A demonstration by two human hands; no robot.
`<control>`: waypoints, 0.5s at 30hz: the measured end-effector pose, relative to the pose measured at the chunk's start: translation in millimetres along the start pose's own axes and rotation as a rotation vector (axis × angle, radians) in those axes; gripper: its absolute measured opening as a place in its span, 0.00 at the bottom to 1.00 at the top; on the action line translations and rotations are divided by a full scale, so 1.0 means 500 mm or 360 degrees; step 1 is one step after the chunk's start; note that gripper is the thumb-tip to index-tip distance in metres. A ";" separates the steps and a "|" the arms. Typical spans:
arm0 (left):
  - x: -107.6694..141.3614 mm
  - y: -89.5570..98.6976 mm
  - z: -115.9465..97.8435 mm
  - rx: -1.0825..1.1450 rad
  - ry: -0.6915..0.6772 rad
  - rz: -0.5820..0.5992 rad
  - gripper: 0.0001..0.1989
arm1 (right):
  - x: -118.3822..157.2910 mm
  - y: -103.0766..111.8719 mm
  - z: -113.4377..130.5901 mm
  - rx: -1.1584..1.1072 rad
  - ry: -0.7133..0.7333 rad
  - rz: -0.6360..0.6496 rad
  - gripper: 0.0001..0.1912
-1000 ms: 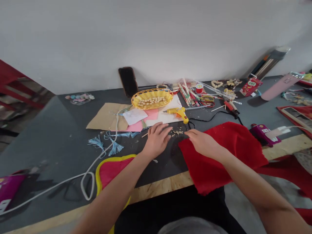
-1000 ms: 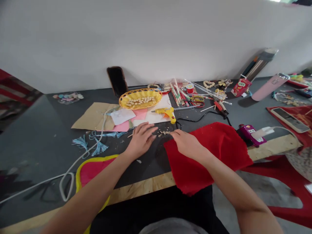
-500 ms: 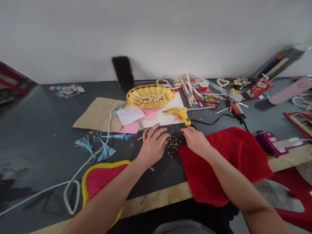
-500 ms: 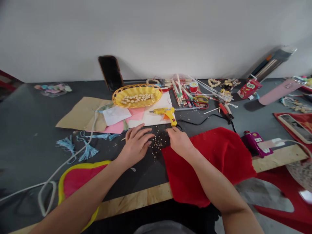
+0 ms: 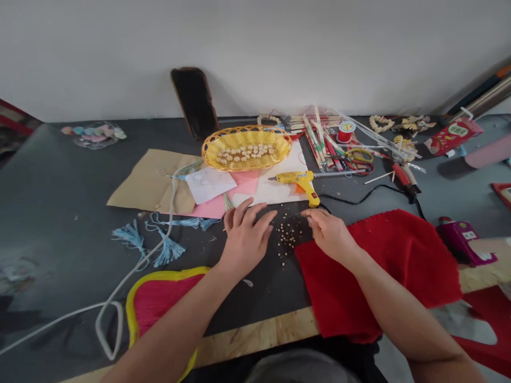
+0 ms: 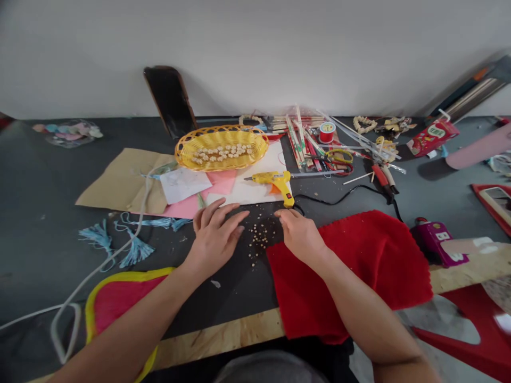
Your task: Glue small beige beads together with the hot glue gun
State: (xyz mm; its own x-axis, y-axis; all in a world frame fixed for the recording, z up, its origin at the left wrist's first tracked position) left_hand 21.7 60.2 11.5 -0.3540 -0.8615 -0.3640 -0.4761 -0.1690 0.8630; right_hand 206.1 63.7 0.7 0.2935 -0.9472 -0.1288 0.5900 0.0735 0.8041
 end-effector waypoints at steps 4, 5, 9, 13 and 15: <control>-0.001 -0.017 -0.023 -0.0086 -0.0073 0.0166 0.20 | 0.000 0.005 0.004 -0.0018 0.0037 -0.0043 0.14; -0.001 -0.019 -0.028 -0.0091 -0.0083 0.0180 0.20 | 0.002 0.007 0.006 -0.0039 0.0049 -0.0049 0.14; -0.002 -0.026 -0.033 -0.0124 -0.0039 0.0203 0.16 | 0.010 0.013 0.014 -0.0143 0.0110 -0.0065 0.13; -0.006 -0.024 -0.030 -0.0154 0.0006 0.0229 0.15 | 0.016 0.015 0.029 -0.0245 0.0238 -0.0070 0.13; -0.009 -0.007 -0.030 -0.0139 0.0005 0.0160 0.14 | 0.019 0.019 0.036 -0.0305 0.0302 -0.0104 0.13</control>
State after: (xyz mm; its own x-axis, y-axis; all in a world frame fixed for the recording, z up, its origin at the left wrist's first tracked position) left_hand 37.2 57.7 15.4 -0.3939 -0.8776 -0.2733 -0.3664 -0.1227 0.9223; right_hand 200.9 50.0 17.6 0.3751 -0.8778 -0.2980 0.7387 0.0889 0.6681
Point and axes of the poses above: each hand's wrist, its own x-axis away from the middle knuckle, its own y-axis out of the back of the hand, z = x × y, the point moved 7 cm from there along -x, towards the middle knuckle
